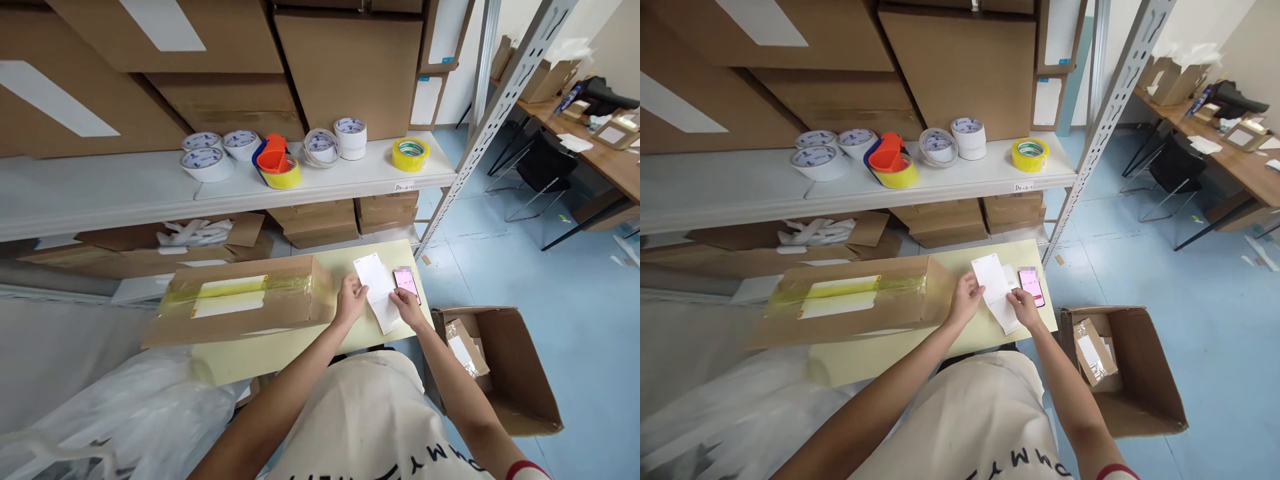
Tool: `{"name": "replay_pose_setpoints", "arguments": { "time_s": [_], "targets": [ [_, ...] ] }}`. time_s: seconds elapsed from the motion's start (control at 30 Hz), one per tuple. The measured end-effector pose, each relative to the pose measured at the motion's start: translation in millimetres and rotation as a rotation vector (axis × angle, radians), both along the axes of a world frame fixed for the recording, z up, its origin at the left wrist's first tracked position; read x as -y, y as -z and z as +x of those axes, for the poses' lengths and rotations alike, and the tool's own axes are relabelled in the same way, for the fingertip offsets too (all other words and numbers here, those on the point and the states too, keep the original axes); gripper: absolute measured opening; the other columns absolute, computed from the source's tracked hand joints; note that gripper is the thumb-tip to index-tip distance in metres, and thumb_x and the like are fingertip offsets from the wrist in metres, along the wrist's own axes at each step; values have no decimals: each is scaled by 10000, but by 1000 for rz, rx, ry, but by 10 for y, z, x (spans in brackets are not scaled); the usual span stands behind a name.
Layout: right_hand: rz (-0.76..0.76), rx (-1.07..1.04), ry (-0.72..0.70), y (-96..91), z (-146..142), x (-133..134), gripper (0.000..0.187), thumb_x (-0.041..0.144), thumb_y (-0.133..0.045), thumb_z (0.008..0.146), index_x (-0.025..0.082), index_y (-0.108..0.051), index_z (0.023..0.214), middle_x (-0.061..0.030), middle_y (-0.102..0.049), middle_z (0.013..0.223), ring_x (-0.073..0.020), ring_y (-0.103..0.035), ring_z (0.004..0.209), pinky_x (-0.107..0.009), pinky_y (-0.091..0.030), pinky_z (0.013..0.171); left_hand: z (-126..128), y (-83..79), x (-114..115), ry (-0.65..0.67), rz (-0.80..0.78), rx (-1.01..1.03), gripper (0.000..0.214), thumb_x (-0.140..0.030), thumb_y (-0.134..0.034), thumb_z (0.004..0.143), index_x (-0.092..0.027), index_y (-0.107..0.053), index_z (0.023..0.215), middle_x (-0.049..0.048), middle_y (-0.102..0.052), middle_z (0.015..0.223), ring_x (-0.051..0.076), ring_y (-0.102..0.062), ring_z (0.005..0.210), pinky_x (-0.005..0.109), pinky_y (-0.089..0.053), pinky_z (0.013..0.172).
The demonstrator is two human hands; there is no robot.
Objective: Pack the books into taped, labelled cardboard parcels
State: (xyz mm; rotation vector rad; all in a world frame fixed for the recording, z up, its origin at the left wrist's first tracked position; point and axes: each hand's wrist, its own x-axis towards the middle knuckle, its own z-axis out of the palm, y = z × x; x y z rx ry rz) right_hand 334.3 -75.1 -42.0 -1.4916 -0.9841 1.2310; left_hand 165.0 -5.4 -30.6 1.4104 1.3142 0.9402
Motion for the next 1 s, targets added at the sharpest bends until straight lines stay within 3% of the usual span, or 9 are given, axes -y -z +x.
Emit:
{"name": "replay_pose_setpoints", "arguments": {
  "time_s": [0.07,0.13,0.23,0.33,0.4,0.5,0.7,0.83,1.0],
  "targets": [
    [49,58,-13,-15,-55,-9,403,610,-584,791,223,-587,678,-12,-606,687,-183,-523,674,-298,-421,636,-24,-150,-13,-13,241,-200,704,-361,-722,746,-164,-467,1372,203,-475,1461,331,-424,1381,502,-343,1121],
    [94,116,-56,-35,-88,-17,387,592,-570,817,226,-616,701,-20,-635,708,-191,-538,689,-304,-426,659,-6,-318,-52,239,425,-375,648,-276,-707,758,-199,-500,1367,175,-403,1532,338,-265,1471,530,-202,1178],
    [158,178,-120,-53,-98,-33,374,575,-562,837,233,-653,714,-41,-677,735,-213,-572,710,-323,-431,709,75,-502,-167,753,480,-469,372,-170,-664,773,-296,-674,1123,94,-655,1286,317,-419,1383,548,-107,1177],
    [161,203,-129,-49,-80,-41,328,543,-594,825,238,-679,737,-55,-708,768,-233,-606,734,-340,-439,732,146,-552,-288,931,444,-570,148,-178,-617,814,-284,-718,834,49,-741,862,278,-630,1072,557,-109,1148],
    [136,197,-105,-39,-68,-33,297,514,-605,816,236,-686,755,-53,-717,777,-235,-618,739,-342,-447,729,170,-537,-342,942,431,-642,196,-212,-571,852,-255,-690,702,42,-708,725,247,-647,917,543,-153,1124],
    [122,188,-58,-26,-68,-8,273,480,-597,814,231,-682,740,-58,-716,775,-230,-621,728,-338,-454,697,185,-495,-391,928,414,-658,262,-232,-549,861,-236,-650,619,36,-687,677,232,-637,870,522,-171,1106],
    [184,161,20,65,-114,23,190,425,-622,799,235,-633,798,-59,-689,810,-227,-613,777,-339,-464,713,213,-438,-510,857,303,-617,244,-261,-566,837,-242,-654,610,26,-709,688,216,-638,813,453,-202,1080],
    [148,104,-27,208,-109,0,313,376,-668,728,246,-551,988,26,-590,734,-179,-542,678,-291,-435,651,236,-427,-589,871,285,-598,247,-272,-555,846,-240,-665,628,37,-732,718,207,-641,774,395,-271,1011],
    [112,194,25,351,1,13,315,323,-616,741,237,-539,1034,-6,-610,864,-187,-552,752,-309,-444,706,161,-477,-730,651,357,-584,229,-280,-538,871,-247,-698,710,41,-764,801,212,-654,809,390,-292,1012]
  ]
}}
